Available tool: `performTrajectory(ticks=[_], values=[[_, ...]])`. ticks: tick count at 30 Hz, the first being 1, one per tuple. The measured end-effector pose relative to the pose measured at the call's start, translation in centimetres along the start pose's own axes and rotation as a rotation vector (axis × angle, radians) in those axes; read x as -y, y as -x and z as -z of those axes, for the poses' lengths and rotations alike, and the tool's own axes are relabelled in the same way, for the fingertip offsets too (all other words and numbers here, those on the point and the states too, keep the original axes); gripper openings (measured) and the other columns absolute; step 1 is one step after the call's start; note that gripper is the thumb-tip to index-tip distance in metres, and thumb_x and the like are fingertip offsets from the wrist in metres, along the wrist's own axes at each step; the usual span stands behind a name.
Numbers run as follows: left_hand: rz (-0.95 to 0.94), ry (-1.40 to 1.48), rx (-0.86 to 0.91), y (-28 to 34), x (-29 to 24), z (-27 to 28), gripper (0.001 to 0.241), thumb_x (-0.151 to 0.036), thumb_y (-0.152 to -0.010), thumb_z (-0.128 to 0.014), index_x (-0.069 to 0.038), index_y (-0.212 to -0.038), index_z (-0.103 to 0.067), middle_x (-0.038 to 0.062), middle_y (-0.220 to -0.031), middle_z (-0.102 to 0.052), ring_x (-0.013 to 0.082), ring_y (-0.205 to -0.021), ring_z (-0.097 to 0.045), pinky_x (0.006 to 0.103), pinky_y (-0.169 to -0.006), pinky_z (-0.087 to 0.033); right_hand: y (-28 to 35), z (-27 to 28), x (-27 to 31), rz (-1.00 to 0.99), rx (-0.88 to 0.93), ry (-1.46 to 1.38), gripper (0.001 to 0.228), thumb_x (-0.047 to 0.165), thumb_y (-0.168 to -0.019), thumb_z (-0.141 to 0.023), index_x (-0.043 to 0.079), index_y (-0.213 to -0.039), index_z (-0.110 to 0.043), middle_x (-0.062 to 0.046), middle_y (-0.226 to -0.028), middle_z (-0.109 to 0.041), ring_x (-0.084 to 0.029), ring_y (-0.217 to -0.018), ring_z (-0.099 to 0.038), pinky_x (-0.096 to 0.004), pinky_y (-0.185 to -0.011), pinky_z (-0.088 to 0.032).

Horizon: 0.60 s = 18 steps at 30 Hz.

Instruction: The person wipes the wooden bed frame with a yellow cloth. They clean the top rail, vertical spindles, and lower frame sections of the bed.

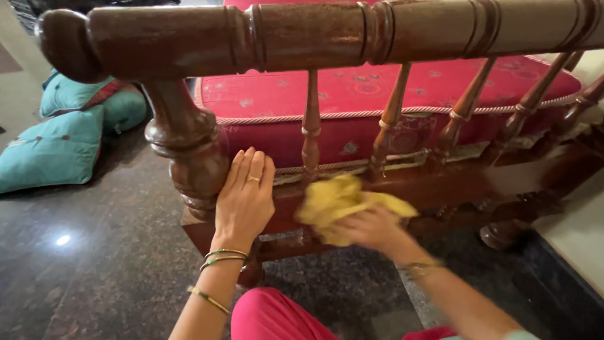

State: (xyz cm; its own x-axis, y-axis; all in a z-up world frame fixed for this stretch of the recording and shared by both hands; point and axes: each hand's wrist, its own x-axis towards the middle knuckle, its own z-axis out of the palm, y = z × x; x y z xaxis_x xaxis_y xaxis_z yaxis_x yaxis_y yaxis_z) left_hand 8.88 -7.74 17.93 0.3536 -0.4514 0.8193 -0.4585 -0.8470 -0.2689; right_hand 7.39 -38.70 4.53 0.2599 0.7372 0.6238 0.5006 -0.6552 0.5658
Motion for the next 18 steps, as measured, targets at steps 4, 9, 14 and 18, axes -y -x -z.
performTrajectory(ticks=[4,9,14,18], values=[[-0.002,0.101,-0.071,0.1,-0.1,0.0,0.034,-0.004,-0.082,-0.061,0.005,-0.114,-0.068,0.014,-0.126,-0.063,0.0321,-0.131,-0.057,0.046,-0.118,-0.042,8.1,3.8,-6.4,-0.282,0.163,0.167,0.031,0.022,-0.068,-0.074,0.024,-0.099,-0.074,-0.001,-0.104,-0.074,-0.026,-0.106,-0.07,-0.061,-0.105,-0.042],[0.035,0.44,-0.146,0.2,-0.1,0.8,0.028,0.001,-0.092,-0.062,0.007,-0.119,-0.066,0.016,-0.134,-0.062,0.0351,-0.136,-0.055,0.048,-0.118,-0.046,11.0,3.4,-7.3,-0.302,0.326,0.009,0.044,0.015,-0.06,-0.073,0.02,-0.104,-0.073,-0.002,-0.102,-0.074,-0.026,-0.099,-0.07,-0.044,-0.088,-0.053],[0.012,0.507,-0.108,0.1,0.3,1.4,0.039,-0.009,-0.088,-0.065,0.008,-0.123,-0.063,0.019,-0.138,-0.06,0.0393,-0.136,-0.053,0.0496,-0.115,-0.045,-1.0,-2.3,0.9,-0.023,0.075,-0.238,0.05,0.026,-0.074,-0.071,0.016,-0.122,-0.068,-0.005,-0.121,-0.07,-0.023,-0.11,-0.069,-0.051,-0.092,-0.049],[0.006,0.446,-0.075,0.2,0.2,1.4,0.046,-0.015,-0.088,-0.065,0.008,-0.127,-0.06,0.021,-0.141,-0.058,0.0401,-0.137,-0.052,0.0487,-0.115,-0.044,-10.1,-3.2,6.6,0.004,-0.041,-0.22,0.046,0.032,-0.084,-0.069,0.022,-0.128,-0.066,0.0,-0.131,-0.065,-0.021,-0.128,-0.062,-0.055,-0.121,-0.025]])
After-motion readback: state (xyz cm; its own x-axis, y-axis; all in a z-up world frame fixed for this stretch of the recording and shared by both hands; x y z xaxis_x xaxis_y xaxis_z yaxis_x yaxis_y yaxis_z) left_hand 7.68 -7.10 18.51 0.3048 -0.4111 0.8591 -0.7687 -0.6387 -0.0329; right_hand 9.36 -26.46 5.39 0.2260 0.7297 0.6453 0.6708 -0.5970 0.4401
